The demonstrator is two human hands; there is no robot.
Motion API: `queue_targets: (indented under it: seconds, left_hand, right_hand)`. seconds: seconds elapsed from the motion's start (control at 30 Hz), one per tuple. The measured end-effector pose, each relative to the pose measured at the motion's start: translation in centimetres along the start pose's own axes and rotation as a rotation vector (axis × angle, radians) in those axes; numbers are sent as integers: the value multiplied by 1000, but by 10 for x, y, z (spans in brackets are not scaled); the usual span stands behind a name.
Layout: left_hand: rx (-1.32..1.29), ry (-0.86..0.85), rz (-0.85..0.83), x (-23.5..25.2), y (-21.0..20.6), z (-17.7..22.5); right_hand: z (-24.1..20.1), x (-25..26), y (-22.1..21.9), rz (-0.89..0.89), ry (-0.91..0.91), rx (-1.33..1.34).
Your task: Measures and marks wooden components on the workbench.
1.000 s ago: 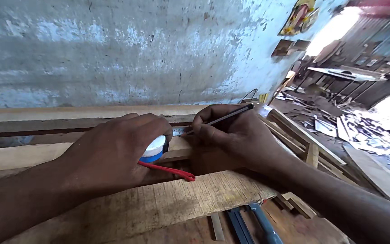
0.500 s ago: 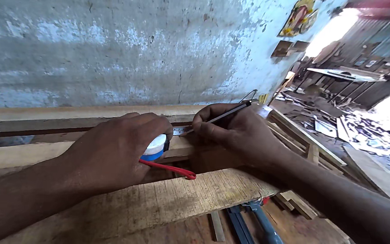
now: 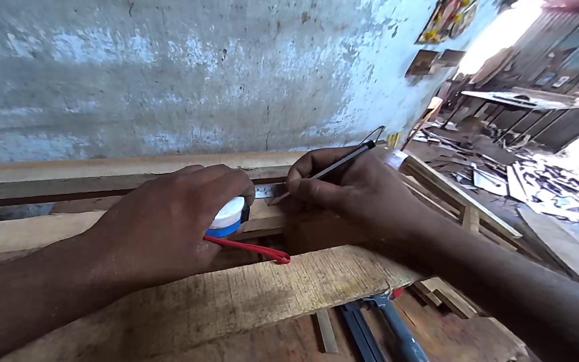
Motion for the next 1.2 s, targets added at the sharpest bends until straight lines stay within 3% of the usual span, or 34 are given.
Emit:
queue_targets:
  seconds: [0.87, 1.0, 1.1, 1.2]
  left_hand:
    - [9, -11, -13, -4, 1, 6]
    - [8, -21, -12, -4, 1, 6]
    - [10, -32, -12, -2, 0, 4]
    - [-36, -26, -29, 2, 0, -5]
  right_hand:
    - [-2, -6, 1, -42, 60, 13]
    - [5, -4, 4, -160, 16, 273]
    - [7, -7, 18, -21, -26, 389]
    - [-11, -24, 37, 97, 143, 234]
Point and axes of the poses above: each hand's wrist, its own x-axis towards the middle knuckle, its own y-axis out of the back of the hand, z = x × y, the point moved 6 cm from there along x, towards the middle knuckle, and after that the axes turned 3 degrees about -y, right-handed, at the moved point
